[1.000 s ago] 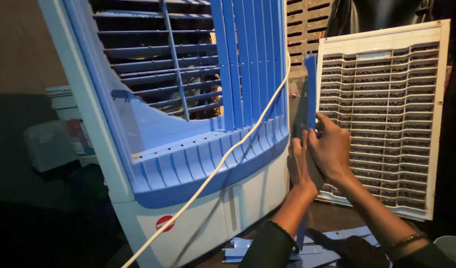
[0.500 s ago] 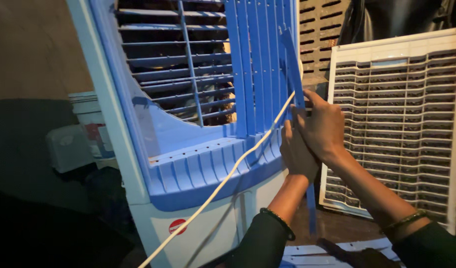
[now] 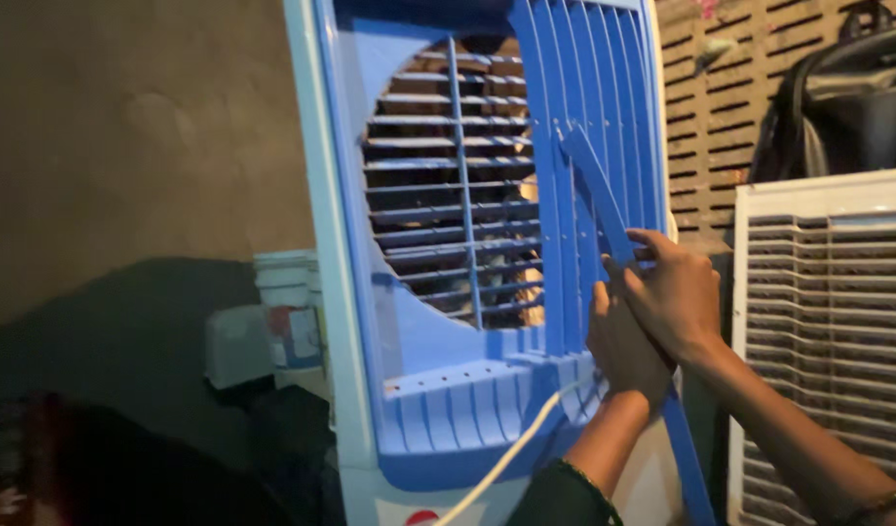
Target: The person repeatedly picks up blue plastic slats and inserts them into slots on the front grille of a portable air cooler. The slats are handled one at a time and aligned vertically to complete the grille assembly.
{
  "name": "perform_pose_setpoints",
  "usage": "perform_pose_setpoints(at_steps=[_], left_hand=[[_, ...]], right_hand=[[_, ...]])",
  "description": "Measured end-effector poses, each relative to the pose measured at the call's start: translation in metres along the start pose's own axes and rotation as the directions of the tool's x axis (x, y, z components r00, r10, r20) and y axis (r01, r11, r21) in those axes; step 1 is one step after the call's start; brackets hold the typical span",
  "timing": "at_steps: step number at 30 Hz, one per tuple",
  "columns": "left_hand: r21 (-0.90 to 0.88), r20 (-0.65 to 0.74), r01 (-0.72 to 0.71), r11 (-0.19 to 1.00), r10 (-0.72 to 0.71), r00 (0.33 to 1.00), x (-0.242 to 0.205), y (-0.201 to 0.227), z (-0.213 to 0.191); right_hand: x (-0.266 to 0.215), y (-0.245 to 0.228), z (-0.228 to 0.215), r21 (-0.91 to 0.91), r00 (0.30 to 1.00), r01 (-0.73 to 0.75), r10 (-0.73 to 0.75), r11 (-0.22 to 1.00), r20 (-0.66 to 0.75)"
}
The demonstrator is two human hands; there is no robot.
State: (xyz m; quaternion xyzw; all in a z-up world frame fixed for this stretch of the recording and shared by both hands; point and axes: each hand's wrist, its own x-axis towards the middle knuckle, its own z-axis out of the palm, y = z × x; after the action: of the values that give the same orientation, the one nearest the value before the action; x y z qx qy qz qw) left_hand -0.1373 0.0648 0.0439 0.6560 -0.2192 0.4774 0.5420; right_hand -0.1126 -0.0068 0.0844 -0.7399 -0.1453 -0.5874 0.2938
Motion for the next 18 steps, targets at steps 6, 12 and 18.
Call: perform_pose_setpoints(at_steps=[6, 12, 18], left_hand=[[0.151, -0.013, -0.078, 0.985, 0.081, 0.997, 0.032, 0.008, -0.026], [0.315, -0.043, -0.201, 0.928, 0.226, 0.973, 0.064, 0.005, -0.043], [0.318, -0.042, -0.239, 0.917, 0.265, 0.963, 0.099, 0.010, -0.058]], right_hand=[[0.026, -0.029, 0.009, 0.086, 0.999, -0.039, 0.038, 0.996, 0.012], [0.048, -0.060, 0.020, 0.163, 1.000, 0.027, -0.027, 0.986, -0.003], [0.080, -0.076, 0.030, 0.173, 0.996, 0.059, -0.047, 0.983, -0.072]])
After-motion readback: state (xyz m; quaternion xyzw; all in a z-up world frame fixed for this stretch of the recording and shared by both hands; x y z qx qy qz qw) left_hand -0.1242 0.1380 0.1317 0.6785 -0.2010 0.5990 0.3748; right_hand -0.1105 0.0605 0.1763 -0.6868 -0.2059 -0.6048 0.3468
